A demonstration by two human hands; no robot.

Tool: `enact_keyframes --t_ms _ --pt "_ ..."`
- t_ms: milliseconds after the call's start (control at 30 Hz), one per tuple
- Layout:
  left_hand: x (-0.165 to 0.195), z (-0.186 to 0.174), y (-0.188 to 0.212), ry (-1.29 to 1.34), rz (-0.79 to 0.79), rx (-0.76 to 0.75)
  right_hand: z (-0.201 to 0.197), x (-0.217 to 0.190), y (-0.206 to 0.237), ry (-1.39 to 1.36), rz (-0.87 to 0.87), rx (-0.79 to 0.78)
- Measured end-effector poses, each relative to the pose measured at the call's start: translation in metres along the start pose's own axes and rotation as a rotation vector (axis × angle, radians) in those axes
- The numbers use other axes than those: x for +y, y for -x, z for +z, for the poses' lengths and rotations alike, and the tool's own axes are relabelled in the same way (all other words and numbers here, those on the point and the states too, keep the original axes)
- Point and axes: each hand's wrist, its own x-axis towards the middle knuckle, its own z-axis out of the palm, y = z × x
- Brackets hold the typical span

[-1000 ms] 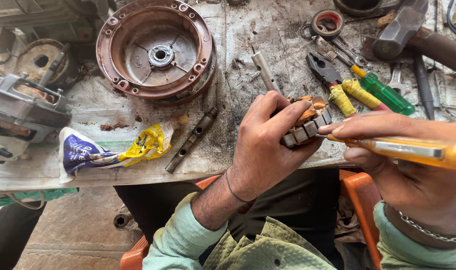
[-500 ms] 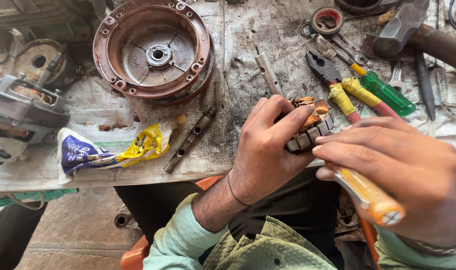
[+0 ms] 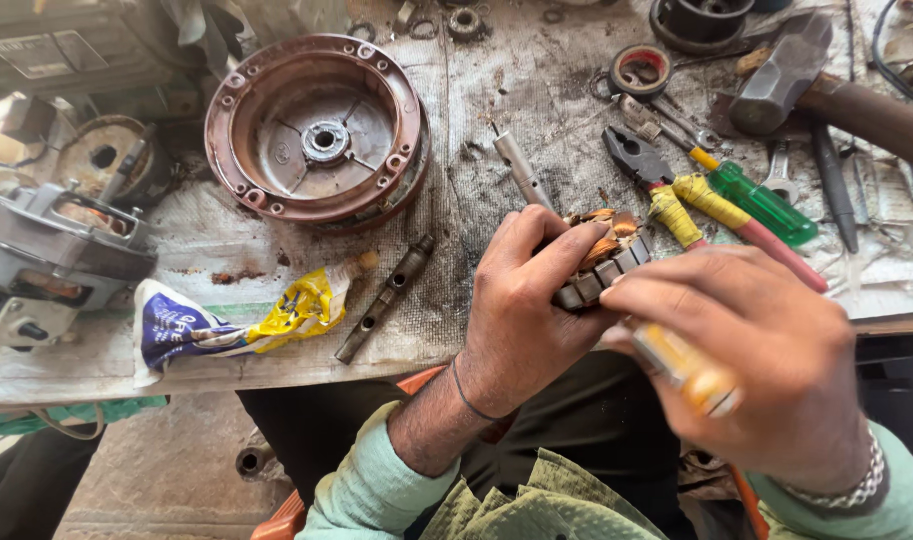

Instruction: The person uses a screwdriver to scrape and clean the surface of a cylindrical electrical component with copper windings. They hold the component in one hand and methodically work the tool along its segmented surface.

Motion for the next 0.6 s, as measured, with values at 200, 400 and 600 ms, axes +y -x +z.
enact_keyframes --t_ms 200,400,600 --pt "0.001 0.001 -0.001 -0.017 -0.005 -0.023 -0.007 0.009 -0.008 -0.177 0.194 -0.052" --pt "0.0 0.0 -0.001 -0.031 -0.017 0.0 0.006 -0.008 -0.002 0.011 -0.069 0.058" --pt "0.001 0.001 -0.003 -0.018 -0.024 -0.014 0.004 0.007 0.001 -0.135 0.17 0.048"
